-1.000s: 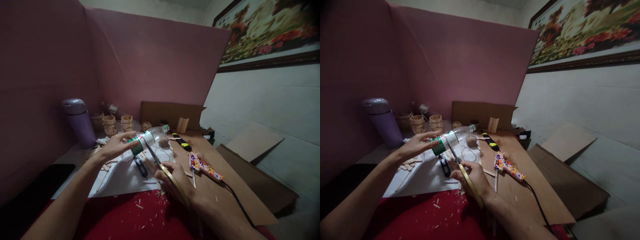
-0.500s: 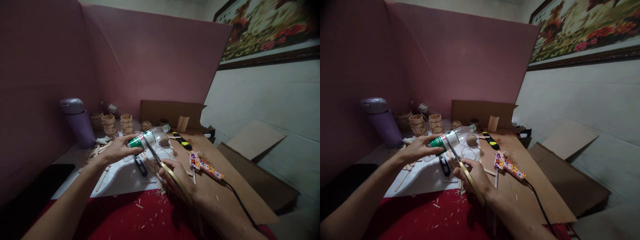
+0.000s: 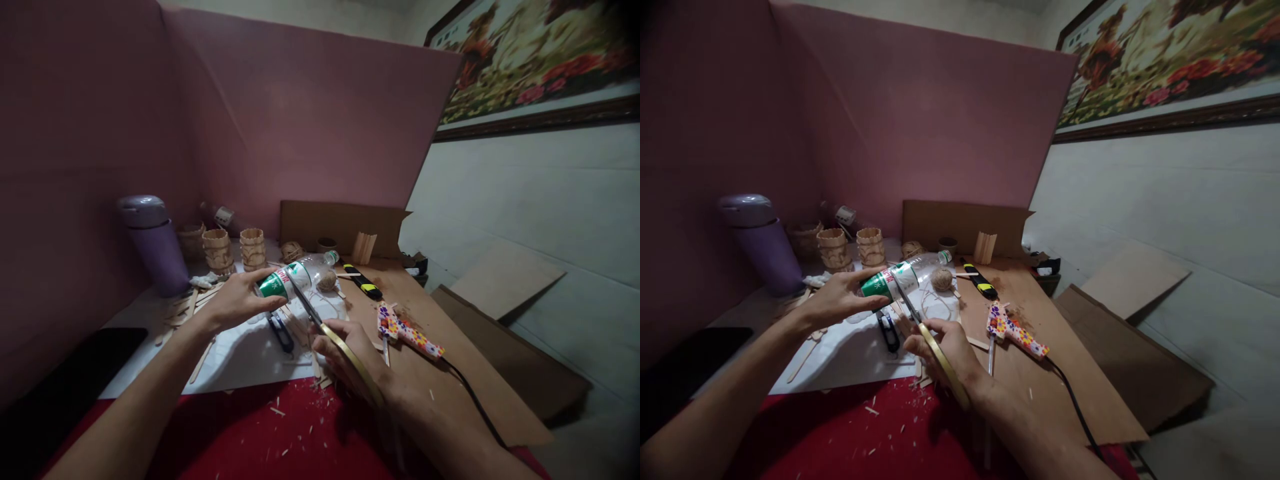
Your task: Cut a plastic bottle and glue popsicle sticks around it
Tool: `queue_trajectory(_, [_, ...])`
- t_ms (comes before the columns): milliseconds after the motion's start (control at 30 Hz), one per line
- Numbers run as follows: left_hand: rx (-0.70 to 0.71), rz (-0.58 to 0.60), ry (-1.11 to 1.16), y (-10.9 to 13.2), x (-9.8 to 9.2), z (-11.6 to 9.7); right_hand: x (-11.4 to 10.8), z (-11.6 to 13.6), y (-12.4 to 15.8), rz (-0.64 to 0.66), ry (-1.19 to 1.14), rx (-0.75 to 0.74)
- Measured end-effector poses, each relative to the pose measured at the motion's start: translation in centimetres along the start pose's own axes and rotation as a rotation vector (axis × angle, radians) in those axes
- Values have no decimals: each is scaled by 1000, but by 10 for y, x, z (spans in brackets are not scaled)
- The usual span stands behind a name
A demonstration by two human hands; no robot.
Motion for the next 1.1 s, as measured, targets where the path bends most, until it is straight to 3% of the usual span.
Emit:
queue_trajectory(267, [-37,-11,-48,2,-1,5,-3,-4,-1,-51,67,38])
queue_trajectory(433, [-97,-100,89,6,-18,8,-2,-1,-3,-25,132,-10])
queue_trajectory(600, [-62,101,326,2,0,10,-1,8,2,-44,211,-47])
queue_trajectory(667, [-56,113,372,1,3,13,-1,9,4,-46,196,-56])
queue_trajectory(867, [-87,49,305,0,2,15,-4,-6,-1,-23,101,5])
queue_trajectory(1100, [-19,22,195,2,-1,0,-2,-6,-3,8,51,-1])
Point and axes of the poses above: each hand's wrist, its own y-axis away from the middle knuckle, its own x-axis out of the palm, z = x × y, the point moved 10 cm from there along -y, towards the middle knuckle, and after that the axes turned 11 degrees about z, right-handed, at the moved point
